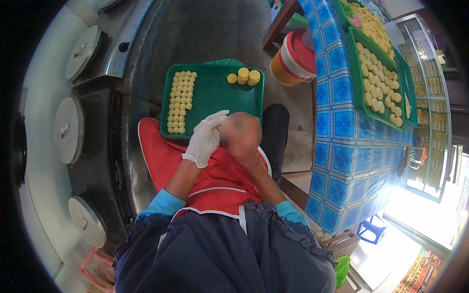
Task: The person rolls small pieces of dough by hand, places them on a tray, and then uses a spatula to transfer cooked pastries from a stovetop griddle to a separate tray.
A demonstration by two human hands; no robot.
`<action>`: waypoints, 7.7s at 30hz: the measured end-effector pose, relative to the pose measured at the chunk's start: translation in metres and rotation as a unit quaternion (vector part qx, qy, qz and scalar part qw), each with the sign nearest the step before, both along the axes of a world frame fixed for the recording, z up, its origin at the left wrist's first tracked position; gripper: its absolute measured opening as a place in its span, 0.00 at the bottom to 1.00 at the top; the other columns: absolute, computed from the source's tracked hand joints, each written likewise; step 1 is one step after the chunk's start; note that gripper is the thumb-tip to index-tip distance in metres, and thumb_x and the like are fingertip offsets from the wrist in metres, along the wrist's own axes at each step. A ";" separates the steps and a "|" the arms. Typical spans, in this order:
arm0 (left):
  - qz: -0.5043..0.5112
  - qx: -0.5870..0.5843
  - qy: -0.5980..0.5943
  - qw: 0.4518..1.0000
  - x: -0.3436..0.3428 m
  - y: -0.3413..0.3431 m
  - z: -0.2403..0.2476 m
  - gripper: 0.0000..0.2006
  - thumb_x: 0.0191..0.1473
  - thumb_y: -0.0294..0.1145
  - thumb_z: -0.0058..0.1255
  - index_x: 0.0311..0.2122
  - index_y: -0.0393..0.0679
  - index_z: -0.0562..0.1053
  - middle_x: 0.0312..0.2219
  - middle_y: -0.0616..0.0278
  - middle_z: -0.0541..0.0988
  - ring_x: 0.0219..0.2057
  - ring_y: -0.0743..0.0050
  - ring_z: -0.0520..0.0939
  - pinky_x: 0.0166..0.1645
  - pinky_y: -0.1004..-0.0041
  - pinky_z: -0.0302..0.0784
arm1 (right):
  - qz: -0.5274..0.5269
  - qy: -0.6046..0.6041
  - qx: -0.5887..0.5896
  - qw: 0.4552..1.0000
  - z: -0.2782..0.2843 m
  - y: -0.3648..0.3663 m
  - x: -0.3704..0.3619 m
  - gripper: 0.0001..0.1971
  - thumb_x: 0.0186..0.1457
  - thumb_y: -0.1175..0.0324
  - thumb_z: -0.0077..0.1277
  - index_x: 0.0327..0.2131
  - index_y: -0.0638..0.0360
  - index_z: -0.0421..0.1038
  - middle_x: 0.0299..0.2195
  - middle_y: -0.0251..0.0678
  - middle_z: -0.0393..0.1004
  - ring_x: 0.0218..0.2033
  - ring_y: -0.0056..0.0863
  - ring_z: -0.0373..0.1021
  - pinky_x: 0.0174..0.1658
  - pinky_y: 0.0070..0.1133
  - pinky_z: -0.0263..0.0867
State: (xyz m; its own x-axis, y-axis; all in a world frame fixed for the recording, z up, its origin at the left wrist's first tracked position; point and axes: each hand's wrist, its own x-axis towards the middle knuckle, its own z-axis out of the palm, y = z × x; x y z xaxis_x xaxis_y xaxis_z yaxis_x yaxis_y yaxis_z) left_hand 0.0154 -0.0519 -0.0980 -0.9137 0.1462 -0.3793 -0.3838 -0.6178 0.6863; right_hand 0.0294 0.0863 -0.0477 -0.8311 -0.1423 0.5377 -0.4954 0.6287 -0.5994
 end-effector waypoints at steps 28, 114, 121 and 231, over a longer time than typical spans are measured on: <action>-0.078 -0.042 -0.021 0.996 -0.007 0.002 0.065 0.13 0.53 0.21 0.53 0.44 0.29 0.73 0.36 0.55 0.79 0.34 0.66 0.83 0.41 0.70 0.81 | -0.003 -0.317 -0.503 0.804 -0.021 0.009 -0.013 0.08 0.56 0.71 0.50 0.33 0.65 0.77 0.39 0.40 0.74 0.40 0.27 0.68 0.45 0.23 0.62; 0.018 -0.006 0.086 0.996 0.001 0.098 0.107 0.19 0.63 0.31 0.39 0.56 0.32 0.65 0.52 0.55 0.71 0.52 0.70 0.72 0.56 0.71 0.67 | -0.077 -0.221 -0.585 0.776 0.051 0.043 0.017 0.28 0.49 0.81 0.56 0.56 0.67 0.62 0.44 0.45 0.74 0.43 0.25 0.71 0.49 0.23 0.68; -0.094 -0.015 0.093 0.991 0.008 0.134 0.144 0.18 0.61 0.28 0.43 0.54 0.32 0.67 0.48 0.55 0.74 0.47 0.75 0.75 0.52 0.76 0.69 | -0.115 -0.265 -0.498 0.817 0.093 0.091 0.034 0.24 0.48 0.83 0.55 0.51 0.67 0.67 0.40 0.40 0.75 0.42 0.24 0.72 0.46 0.22 0.70; -0.196 -0.108 -0.116 0.968 -0.246 0.000 -0.066 0.24 0.41 0.32 0.48 0.47 0.34 0.69 0.40 0.51 0.76 0.40 0.59 0.78 0.49 0.63 0.76 | -0.201 -0.444 -0.300 0.820 -0.143 0.280 -0.228 0.15 0.46 0.80 0.55 0.41 0.65 0.74 0.33 0.39 0.77 0.31 0.31 0.74 0.36 0.30 0.71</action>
State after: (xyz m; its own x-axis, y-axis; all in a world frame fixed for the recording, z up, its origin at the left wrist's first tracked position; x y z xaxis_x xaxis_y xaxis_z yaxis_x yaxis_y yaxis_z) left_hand -0.2305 -0.0519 -0.1643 -0.6916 0.3580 -0.6274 -0.7180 -0.2454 0.6514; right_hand -0.1988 0.3665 -0.1907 -0.8478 0.3080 -0.4317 0.4789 0.0951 -0.8727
